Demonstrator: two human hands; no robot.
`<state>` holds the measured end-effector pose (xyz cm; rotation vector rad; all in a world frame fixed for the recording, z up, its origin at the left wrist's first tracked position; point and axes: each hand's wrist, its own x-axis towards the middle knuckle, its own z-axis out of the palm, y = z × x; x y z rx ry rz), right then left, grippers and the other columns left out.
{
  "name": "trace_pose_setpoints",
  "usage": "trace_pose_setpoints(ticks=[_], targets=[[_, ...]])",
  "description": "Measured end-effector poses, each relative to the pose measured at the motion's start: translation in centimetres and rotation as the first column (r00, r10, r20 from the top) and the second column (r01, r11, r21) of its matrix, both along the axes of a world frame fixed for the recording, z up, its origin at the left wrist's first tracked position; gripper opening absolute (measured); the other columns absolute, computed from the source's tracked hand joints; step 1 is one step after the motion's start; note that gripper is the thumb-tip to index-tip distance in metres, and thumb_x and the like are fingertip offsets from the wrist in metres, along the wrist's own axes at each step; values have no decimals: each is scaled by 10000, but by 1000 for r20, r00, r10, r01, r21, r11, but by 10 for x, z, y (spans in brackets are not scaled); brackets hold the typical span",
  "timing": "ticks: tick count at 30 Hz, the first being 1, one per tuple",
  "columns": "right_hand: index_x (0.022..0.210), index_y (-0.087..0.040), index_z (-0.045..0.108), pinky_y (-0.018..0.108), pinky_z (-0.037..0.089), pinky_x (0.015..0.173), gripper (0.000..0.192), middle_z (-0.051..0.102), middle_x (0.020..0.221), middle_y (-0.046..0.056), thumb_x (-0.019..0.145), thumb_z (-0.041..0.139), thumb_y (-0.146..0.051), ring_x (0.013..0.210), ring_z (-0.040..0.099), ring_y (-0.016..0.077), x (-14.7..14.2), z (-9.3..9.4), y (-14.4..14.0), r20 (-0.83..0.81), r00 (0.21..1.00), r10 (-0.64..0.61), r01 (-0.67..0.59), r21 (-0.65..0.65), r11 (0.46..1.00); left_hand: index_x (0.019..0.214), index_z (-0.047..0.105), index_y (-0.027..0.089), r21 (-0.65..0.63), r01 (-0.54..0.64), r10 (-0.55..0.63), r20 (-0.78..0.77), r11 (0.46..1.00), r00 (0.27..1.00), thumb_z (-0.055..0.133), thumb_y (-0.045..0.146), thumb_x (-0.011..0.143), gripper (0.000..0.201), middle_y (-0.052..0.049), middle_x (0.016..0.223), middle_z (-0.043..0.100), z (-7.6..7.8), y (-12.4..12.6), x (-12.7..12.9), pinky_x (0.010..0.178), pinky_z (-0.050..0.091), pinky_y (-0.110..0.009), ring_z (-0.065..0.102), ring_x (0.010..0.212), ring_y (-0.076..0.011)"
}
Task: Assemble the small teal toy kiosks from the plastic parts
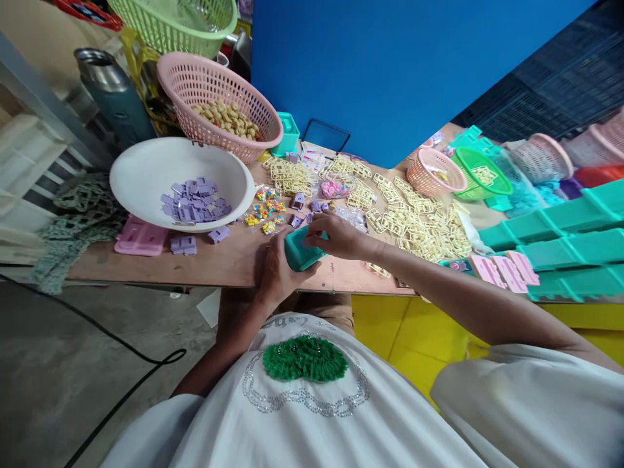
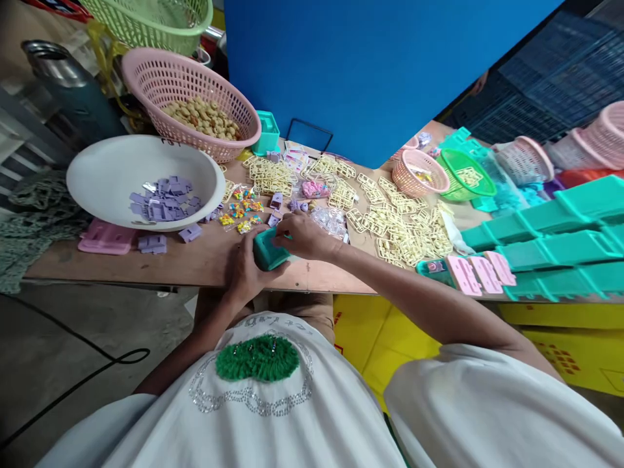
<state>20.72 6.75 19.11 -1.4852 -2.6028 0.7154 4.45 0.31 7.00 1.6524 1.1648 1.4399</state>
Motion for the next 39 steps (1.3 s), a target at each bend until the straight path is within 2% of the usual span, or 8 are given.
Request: trace_pose_setpoints(ticks=[5,9,15,19,28,31,34,39], targets=[[786,-130,750,276,376,715,142,663,801,38,913,691,-157,757,543,141,-6,6,0,60,996,-62,66,-64,996,1415,497,228,13,-7,7,-10,1000,1000,931,394,756,806,-180,1418,670,-4,0,2,1120,538,-519,664,1319,-364],[828,-132,777,273,367,685,137,718,805,63,903,664,-152,733,560,148,-18,16,-4,191,980,-51,53,-5,999,1412,495,228,12,-19,20,-37,1000,999,924,428,765,802,-183,1386,687,-4,-1,1,1085,548,-519,685,1275,-374],[890,-118,803,301,284,602,213,762,795,109,926,603,-180,648,562,156,-47,31,-9,526,850,3,-29,41,999,1402,502,228,13,-20,21,-30,1000,999,930,484,753,819,-170,1356,691,-4,-1,2,1077,548,-497,694,1255,-372],[876,-93,806,316,264,595,242,785,827,146,916,570,-126,632,568,155,-59,38,-10,602,796,62,-82,6,997,1407,519,228,20,-48,49,-36,999,998,945,445,723,834,-171,1349,692,-7,0,6,1116,527,-518,672,1291,-388],[742,-118,757,310,288,619,181,706,685,79,837,604,-93,615,519,135,-56,27,-5,497,867,46,-28,-43,999,1396,578,231,7,-1,0,50,1000,999,941,416,725,785,-175,1278,705,-8,-1,6,1088,526,-546,674,1238,-420],[673,-155,664,282,314,596,199,637,590,9,849,601,-87,540,506,98,-43,26,4,364,931,-24,102,-196,975,1410,551,223,-20,-19,19,30,1000,999,938,452,736,811,-171,1287,702,-6,-3,7,1071,530,-526,683,1214,-402],[648,-185,545,252,325,538,268,595,542,-38,909,573,-131,443,482,68,-34,30,11,312,945,-100,223,-388,894,1434,502,210,13,-18,19,-6,1000,1000,925,446,763,827,-177,1296,698,-5,-4,8,1038,540,-496,691,1192,-385],[599,-178,482,246,274,565,271,451,515,-76,808,611,-62,515,377,52,-40,32,10,350,936,25,69,-253,965,1465,430,186,48,-31,35,-91,998,995,886,471,805,852,-198,1322,684,-4,-6,7,1045,554,-513,691,1210,-390]])
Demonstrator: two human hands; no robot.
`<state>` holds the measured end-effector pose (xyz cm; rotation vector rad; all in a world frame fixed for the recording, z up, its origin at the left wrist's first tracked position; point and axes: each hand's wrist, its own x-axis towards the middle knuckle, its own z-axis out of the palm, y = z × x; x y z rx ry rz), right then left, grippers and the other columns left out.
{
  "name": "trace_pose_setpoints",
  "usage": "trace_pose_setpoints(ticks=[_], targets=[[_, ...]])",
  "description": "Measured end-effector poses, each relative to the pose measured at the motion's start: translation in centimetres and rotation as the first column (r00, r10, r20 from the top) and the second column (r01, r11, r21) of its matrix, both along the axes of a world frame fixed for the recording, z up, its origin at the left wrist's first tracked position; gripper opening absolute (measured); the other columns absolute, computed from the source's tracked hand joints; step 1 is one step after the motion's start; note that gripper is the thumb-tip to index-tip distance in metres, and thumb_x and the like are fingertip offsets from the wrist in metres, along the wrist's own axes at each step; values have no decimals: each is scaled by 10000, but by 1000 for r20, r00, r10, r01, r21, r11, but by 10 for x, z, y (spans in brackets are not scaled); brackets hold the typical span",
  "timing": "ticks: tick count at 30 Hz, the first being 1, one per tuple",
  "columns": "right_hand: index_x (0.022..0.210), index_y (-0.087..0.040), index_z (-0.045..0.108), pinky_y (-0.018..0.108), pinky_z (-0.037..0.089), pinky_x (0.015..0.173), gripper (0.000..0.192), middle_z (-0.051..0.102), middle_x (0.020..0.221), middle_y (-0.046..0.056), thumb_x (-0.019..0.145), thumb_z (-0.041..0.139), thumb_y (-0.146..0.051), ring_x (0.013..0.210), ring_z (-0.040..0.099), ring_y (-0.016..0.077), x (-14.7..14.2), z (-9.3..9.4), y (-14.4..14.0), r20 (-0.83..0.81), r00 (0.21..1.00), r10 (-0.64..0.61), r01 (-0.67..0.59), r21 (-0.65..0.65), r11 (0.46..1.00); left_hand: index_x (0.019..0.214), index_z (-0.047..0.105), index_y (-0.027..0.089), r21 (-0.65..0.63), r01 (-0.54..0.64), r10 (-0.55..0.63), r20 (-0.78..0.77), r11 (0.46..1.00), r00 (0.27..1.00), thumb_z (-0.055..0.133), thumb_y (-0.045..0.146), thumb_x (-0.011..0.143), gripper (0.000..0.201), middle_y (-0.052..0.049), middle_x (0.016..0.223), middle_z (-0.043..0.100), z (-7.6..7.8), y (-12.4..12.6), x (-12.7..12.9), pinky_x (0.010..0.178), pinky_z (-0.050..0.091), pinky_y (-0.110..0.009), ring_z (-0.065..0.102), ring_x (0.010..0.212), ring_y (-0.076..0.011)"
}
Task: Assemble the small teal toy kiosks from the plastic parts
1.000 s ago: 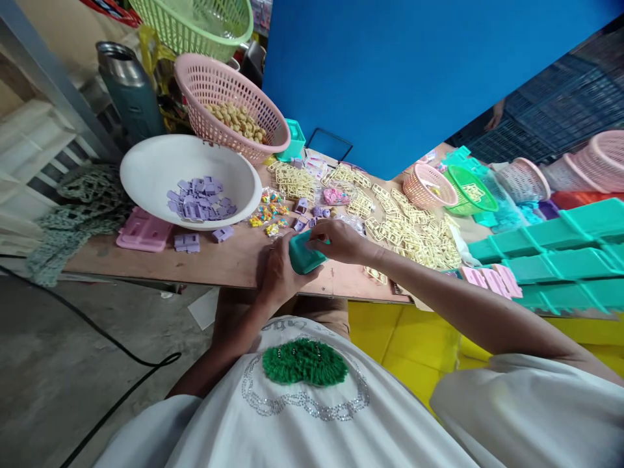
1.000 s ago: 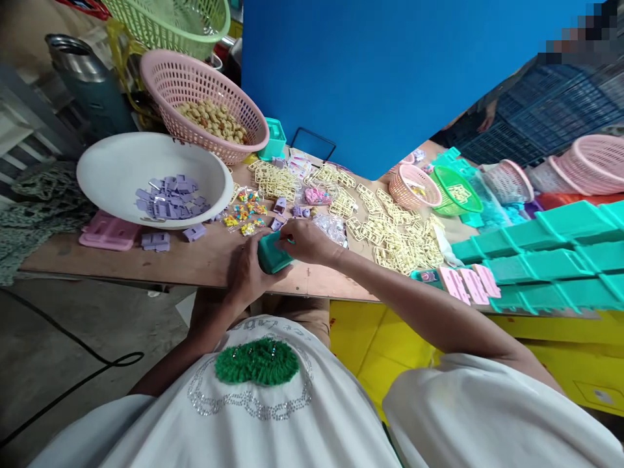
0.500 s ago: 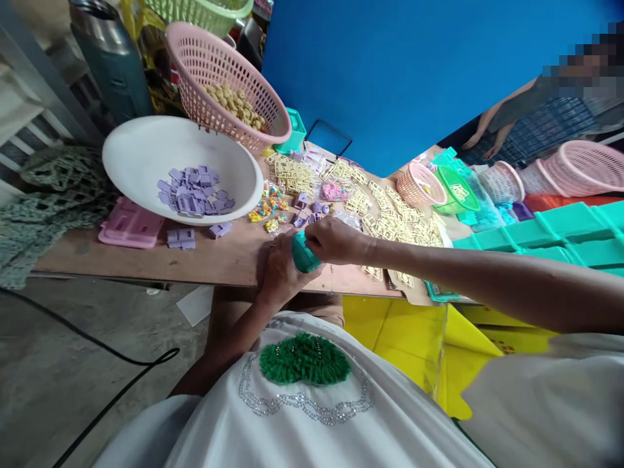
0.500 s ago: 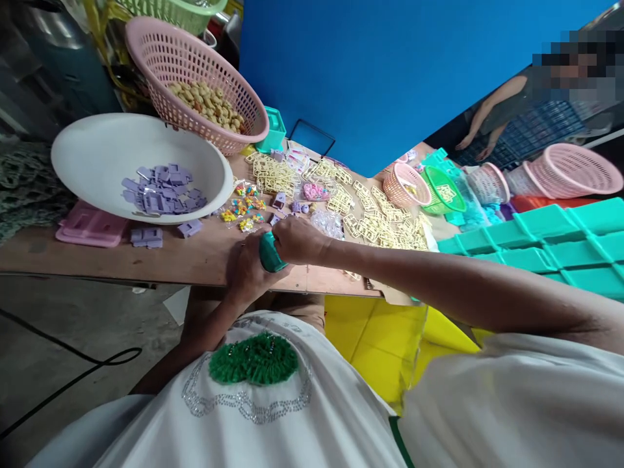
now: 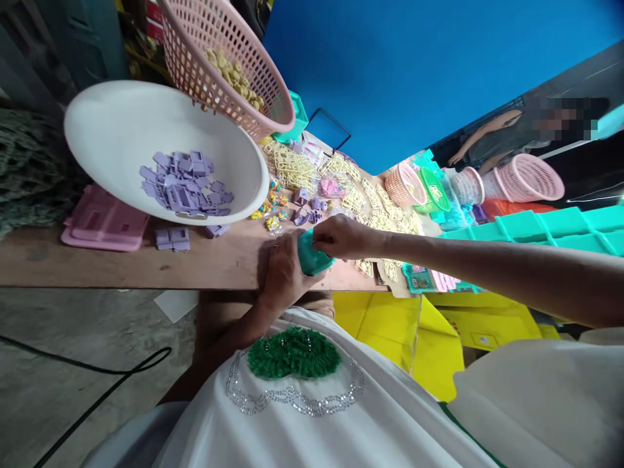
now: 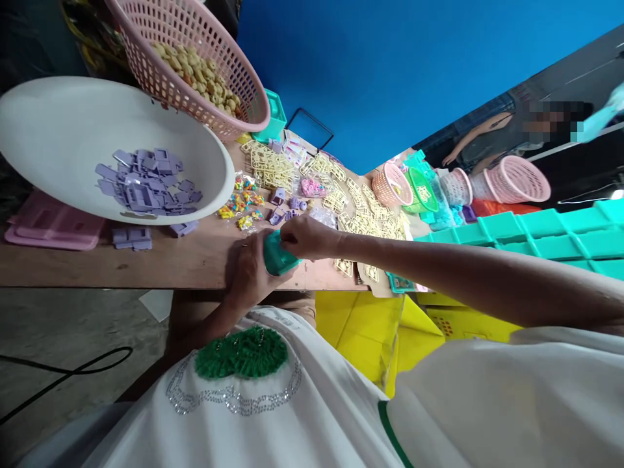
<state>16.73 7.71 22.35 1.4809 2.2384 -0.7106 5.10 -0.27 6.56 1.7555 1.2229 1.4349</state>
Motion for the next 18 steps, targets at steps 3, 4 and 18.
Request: trace_pose_setpoints(ticks=[3,4,18], targets=[[616,-162,505,252,261,593,240,462,570,-63,798,589,-32,562,354,56,-8,1,-1,71,996,62,-64,22,998,1463,399,177,-8,2,-2,-59,1000,998,855,445,833,823,-203,1328,677,3,-1,-2,1044,574,-538,684,1228,-391],[618,-159,511,254,259,596,240,461,582,-58,808,585,-31,568,349,58,-11,2,-1,105,992,69,-71,17,997,1460,395,174,-3,7,-7,-71,1000,997,857,430,831,822,-210,1331,673,4,-1,-2,1039,581,-546,680,1232,-397],[606,-161,544,270,254,584,231,461,571,-37,804,570,-44,557,310,75,-27,6,-2,269,960,76,-77,-5,997,1459,381,136,-40,73,-78,-140,997,987,902,291,761,885,-239,1329,679,9,0,-5,940,625,-568,702,1176,-443]])
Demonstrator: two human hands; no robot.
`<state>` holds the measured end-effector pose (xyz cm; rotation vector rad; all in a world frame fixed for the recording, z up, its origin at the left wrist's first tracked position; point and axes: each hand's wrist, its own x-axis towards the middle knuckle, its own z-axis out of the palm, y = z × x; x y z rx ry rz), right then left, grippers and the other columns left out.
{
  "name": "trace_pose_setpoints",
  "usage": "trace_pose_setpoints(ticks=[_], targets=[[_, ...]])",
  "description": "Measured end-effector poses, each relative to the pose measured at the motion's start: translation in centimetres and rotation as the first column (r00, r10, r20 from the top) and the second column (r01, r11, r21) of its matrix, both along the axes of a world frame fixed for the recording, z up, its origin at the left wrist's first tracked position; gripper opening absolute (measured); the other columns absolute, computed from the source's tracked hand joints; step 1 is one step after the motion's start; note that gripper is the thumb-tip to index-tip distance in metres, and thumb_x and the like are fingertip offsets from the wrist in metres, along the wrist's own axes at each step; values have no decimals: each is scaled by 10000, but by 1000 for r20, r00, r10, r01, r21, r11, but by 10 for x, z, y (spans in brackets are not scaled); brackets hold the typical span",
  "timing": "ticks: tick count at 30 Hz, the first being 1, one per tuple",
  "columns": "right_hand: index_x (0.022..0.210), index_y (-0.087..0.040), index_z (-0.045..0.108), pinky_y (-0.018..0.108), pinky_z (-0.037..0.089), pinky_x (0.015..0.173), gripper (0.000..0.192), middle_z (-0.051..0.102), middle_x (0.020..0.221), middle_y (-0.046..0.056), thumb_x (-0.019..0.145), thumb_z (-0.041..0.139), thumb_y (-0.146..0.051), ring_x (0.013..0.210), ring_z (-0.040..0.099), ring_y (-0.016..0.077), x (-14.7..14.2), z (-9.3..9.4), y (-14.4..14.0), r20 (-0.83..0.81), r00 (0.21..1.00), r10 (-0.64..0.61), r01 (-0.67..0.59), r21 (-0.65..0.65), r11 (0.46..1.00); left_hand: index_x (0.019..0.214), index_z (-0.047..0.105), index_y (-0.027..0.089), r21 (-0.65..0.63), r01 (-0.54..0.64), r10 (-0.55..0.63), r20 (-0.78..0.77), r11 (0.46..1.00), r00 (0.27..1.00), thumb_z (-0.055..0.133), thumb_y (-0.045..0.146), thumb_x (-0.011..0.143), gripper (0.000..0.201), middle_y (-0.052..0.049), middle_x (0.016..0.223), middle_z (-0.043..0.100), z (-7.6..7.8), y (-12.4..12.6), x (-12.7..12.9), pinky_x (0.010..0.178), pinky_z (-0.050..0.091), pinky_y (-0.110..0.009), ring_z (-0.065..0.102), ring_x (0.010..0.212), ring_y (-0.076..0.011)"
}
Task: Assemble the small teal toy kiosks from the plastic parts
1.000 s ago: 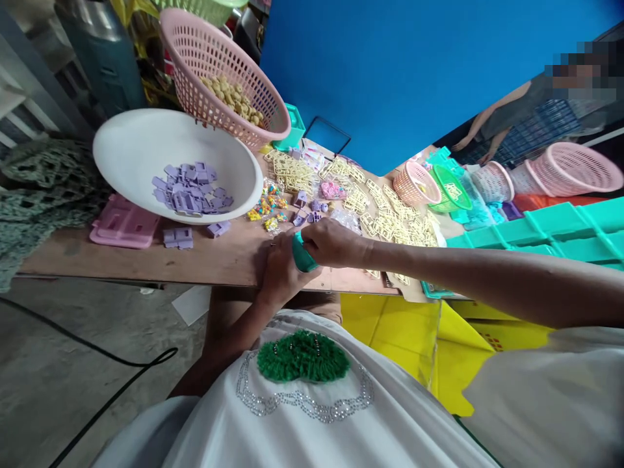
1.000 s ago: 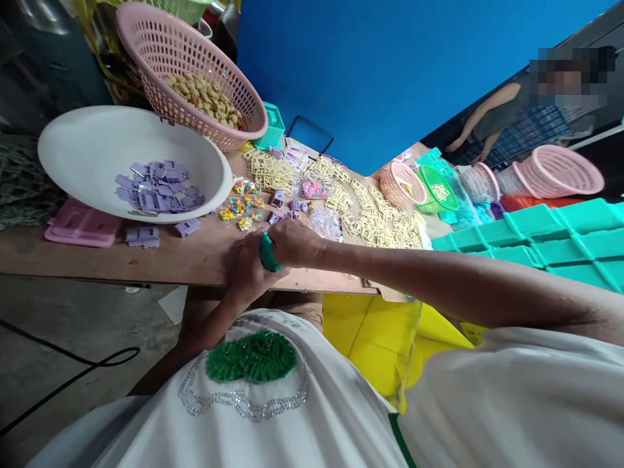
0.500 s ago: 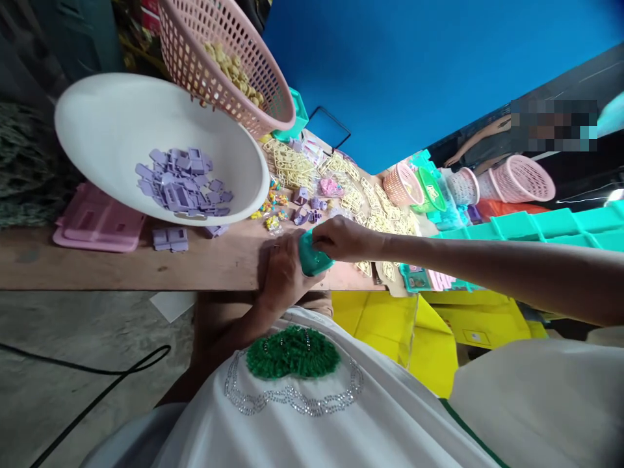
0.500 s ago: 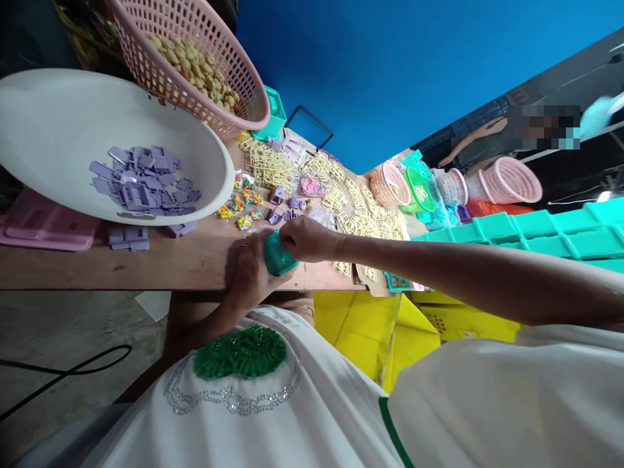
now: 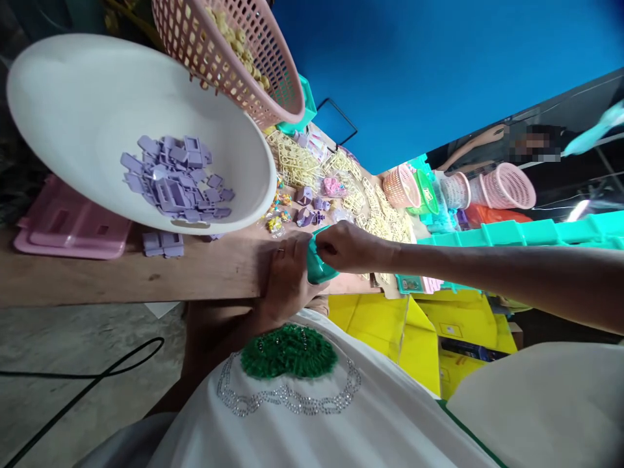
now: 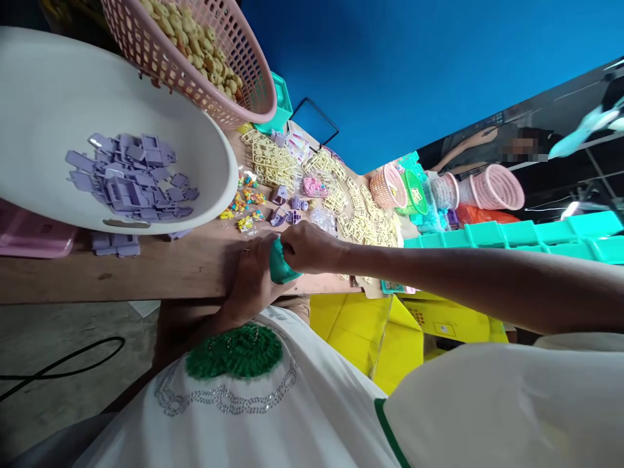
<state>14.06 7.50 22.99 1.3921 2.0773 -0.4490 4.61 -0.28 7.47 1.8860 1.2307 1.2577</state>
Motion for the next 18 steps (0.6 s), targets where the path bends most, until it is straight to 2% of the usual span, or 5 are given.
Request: trace_pose_setpoints(ticks=[3,7,10,18], targets=[[561,-193,412,249,257,543,301,352,502,-79,792,534,-42,496,321,54,12,1,3,-94,987,-132,122,-107,987,1482,375,124,-17,42,-42,12,999,999,872,312,803,863,-240,1359,668,0,0,-2,965,618,-559,688,1219,-437],[588,-200,420,237,285,539,280,384,487,-84,823,508,-75,487,384,54,23,4,5,-213,951,-226,189,-180,965,1506,376,133,-21,52,-52,27,998,998,847,366,839,849,-238,1379,668,0,0,-5,988,606,-555,691,1226,-425],[604,-194,446,241,299,565,263,402,498,-82,829,521,-82,515,376,58,25,3,5,-256,944,-209,171,-164,972,1518,382,139,-18,52,-51,43,998,998,834,379,851,841,-236,1377,676,-1,0,-5,980,611,-546,702,1218,-416],[585,-193,408,256,269,599,265,337,510,-88,793,528,-78,574,329,61,30,-4,6,-349,932,-94,64,-98,993,1517,406,143,-45,33,-30,72,998,997,886,390,804,895,-235,1390,669,0,-1,-3,1035,587,-571,680,1258,-434]])
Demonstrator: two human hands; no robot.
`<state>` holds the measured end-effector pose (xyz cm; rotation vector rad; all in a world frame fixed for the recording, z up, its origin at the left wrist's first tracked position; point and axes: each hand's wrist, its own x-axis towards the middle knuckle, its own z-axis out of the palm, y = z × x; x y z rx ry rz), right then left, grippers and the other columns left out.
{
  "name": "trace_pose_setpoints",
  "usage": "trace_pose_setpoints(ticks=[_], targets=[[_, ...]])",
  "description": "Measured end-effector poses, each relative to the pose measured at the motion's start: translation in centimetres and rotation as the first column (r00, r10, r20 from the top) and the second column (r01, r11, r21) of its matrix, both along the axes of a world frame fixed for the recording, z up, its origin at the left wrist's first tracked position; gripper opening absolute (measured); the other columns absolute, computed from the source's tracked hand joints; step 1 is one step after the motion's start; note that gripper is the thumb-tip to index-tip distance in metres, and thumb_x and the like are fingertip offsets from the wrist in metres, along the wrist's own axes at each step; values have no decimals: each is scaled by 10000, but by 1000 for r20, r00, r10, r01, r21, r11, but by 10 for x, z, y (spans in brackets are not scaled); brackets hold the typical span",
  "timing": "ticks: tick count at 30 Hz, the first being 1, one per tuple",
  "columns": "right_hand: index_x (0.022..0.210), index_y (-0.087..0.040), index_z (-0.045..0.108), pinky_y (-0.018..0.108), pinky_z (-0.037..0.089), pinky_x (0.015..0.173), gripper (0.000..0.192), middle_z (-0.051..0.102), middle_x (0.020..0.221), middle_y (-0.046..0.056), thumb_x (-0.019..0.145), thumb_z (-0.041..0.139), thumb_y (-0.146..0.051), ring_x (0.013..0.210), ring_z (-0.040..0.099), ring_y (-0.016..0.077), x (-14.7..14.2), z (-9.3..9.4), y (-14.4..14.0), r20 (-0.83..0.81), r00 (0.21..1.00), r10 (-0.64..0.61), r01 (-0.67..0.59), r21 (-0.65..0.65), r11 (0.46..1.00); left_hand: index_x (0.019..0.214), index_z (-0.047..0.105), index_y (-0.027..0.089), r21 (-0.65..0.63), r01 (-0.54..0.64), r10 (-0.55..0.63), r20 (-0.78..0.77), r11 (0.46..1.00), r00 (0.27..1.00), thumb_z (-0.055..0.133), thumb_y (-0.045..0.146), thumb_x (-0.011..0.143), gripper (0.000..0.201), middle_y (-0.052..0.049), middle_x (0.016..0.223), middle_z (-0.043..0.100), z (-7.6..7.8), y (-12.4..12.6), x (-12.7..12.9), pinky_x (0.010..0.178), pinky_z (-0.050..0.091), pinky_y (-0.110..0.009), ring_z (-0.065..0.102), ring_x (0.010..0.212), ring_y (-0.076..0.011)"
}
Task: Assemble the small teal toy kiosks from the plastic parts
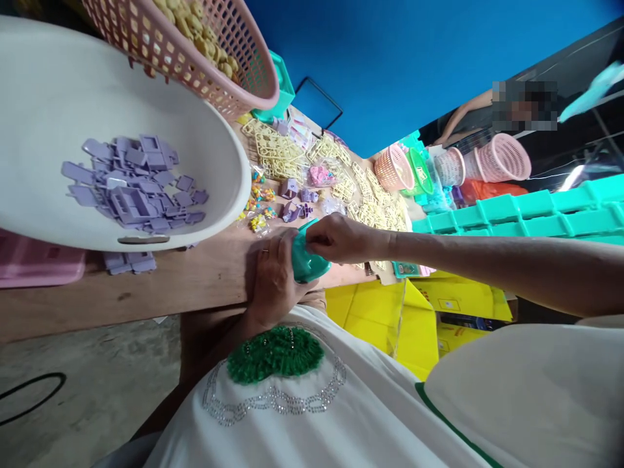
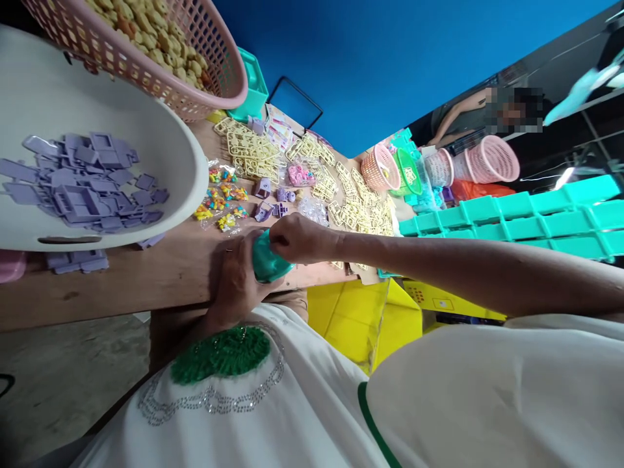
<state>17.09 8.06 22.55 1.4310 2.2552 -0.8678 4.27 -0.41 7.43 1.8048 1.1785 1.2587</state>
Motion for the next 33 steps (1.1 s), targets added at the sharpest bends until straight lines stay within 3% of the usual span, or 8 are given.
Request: trace_pose_setpoints(ticks=[7,21,33], targets=[[587,-191,399,253,285,600,279,336,528,-85,799,528,-66,589,329,61,3,0,-4,5,1000,-25,25,-20,999,1519,395,181,8,0,0,21,1000,1000,897,294,779,902,-214,1419,668,1,0,-1,1067,579,-541,682,1275,-405],[593,-197,394,254,294,614,272,343,546,-84,798,522,-72,589,335,70,-1,2,-3,55,998,1,-1,8,1000,1536,357,162,36,-5,6,-9,999,1000,896,337,799,930,-239,1433,658,0,-2,-2,1086,567,-543,673,1307,-413],[603,-208,376,250,273,584,297,317,535,-92,822,534,-86,580,316,69,3,2,-4,-8,1000,10,-10,8,1000,1535,364,179,-12,9,-10,-10,1000,1000,908,329,780,943,-230,1442,651,3,-1,-3,1079,570,-542,663,1321,-418]])
